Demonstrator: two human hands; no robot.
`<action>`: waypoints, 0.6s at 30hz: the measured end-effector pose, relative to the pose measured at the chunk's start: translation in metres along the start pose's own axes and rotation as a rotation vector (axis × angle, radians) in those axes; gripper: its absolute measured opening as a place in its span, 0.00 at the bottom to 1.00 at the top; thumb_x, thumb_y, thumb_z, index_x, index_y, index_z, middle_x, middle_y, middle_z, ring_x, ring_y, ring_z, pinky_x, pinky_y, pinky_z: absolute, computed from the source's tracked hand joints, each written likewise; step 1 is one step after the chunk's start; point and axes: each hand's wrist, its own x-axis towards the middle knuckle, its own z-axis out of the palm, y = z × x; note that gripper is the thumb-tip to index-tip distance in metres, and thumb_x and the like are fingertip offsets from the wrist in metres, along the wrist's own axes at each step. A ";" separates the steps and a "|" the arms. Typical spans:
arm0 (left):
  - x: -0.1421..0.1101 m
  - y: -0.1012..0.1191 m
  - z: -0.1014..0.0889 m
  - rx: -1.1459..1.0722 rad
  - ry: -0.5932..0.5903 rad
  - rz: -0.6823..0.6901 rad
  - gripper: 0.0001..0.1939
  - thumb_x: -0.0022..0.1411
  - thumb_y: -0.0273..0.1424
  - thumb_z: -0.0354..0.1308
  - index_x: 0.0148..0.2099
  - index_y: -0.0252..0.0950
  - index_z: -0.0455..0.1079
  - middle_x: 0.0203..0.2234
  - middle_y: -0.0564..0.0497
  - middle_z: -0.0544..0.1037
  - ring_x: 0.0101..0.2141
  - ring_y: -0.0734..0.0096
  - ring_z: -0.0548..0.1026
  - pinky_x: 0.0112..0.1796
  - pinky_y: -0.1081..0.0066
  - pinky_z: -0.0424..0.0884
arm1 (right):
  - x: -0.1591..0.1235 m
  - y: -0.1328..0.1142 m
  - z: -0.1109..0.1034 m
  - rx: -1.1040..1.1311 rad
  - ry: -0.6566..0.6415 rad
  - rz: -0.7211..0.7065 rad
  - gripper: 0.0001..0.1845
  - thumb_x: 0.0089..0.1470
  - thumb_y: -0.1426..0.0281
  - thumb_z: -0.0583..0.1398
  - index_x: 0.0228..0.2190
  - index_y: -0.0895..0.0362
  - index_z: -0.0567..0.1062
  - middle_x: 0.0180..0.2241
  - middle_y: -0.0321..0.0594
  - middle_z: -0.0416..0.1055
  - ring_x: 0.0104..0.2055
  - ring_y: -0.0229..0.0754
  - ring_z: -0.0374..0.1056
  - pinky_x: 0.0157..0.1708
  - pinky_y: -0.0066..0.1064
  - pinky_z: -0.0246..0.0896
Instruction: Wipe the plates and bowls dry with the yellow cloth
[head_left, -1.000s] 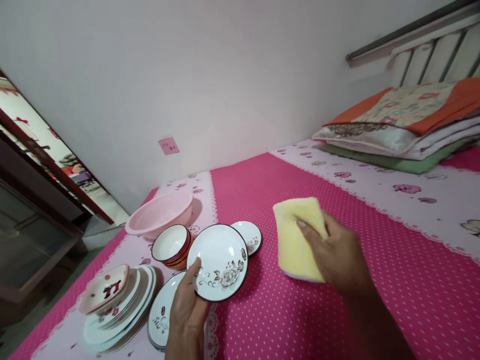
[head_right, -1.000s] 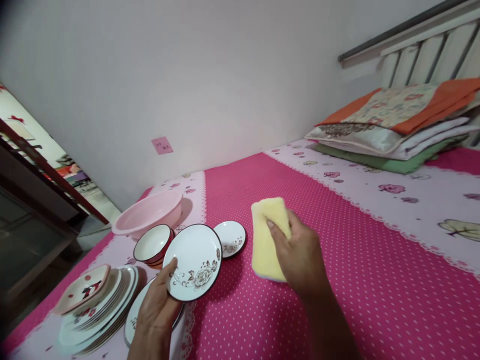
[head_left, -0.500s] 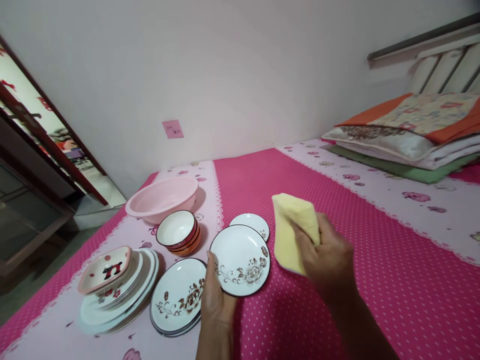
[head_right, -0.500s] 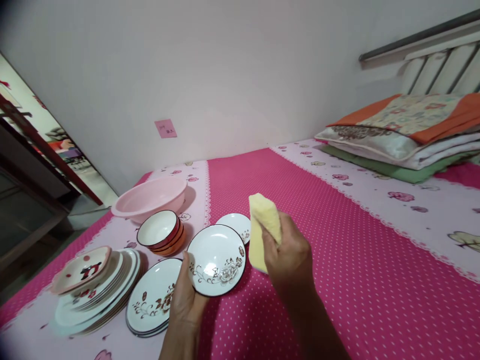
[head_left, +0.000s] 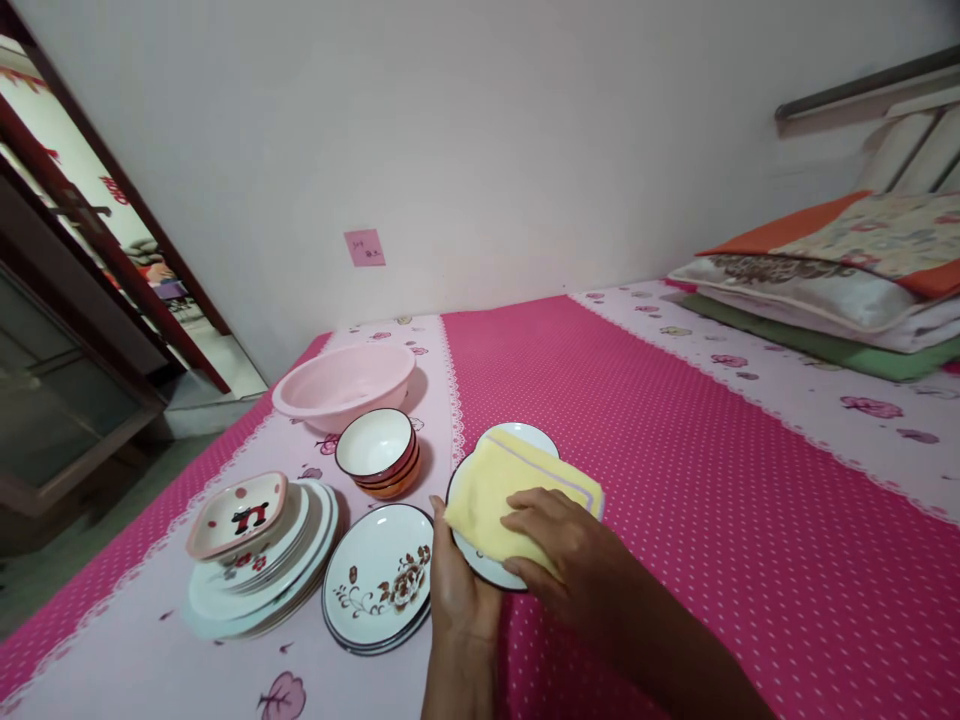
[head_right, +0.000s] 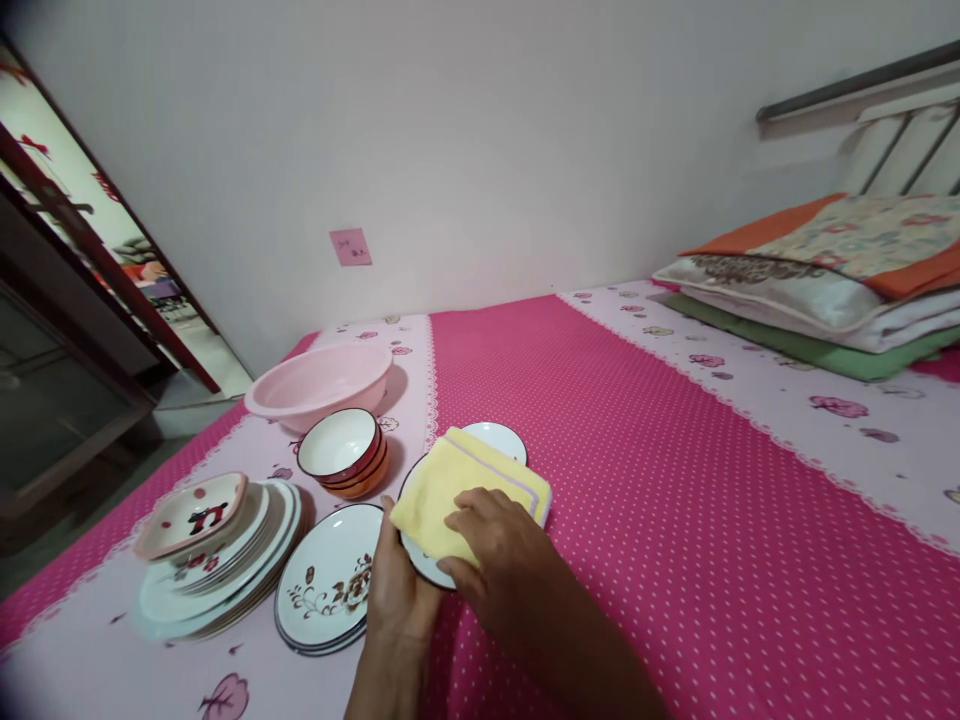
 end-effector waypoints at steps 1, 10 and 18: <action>-0.001 0.001 0.001 0.005 0.000 -0.004 0.29 0.76 0.47 0.49 0.56 0.27 0.80 0.47 0.32 0.85 0.53 0.46 0.81 0.60 0.51 0.72 | 0.002 -0.004 0.000 0.007 -0.015 0.006 0.11 0.62 0.76 0.62 0.46 0.56 0.78 0.52 0.49 0.77 0.55 0.53 0.73 0.56 0.50 0.72; -0.014 -0.004 0.014 0.047 -0.057 -0.062 0.29 0.77 0.46 0.48 0.56 0.26 0.79 0.46 0.34 0.85 0.54 0.51 0.81 0.61 0.57 0.71 | 0.016 -0.009 0.016 -0.066 -0.045 0.021 0.21 0.56 0.80 0.64 0.51 0.57 0.76 0.45 0.44 0.78 0.47 0.53 0.72 0.46 0.45 0.67; -0.014 -0.011 0.012 0.107 -0.119 -0.057 0.26 0.77 0.44 0.50 0.58 0.27 0.78 0.51 0.34 0.83 0.58 0.52 0.78 0.63 0.58 0.69 | 0.011 0.011 0.011 -0.254 0.131 0.043 0.26 0.57 0.68 0.68 0.56 0.52 0.74 0.60 0.51 0.71 0.62 0.60 0.66 0.58 0.52 0.59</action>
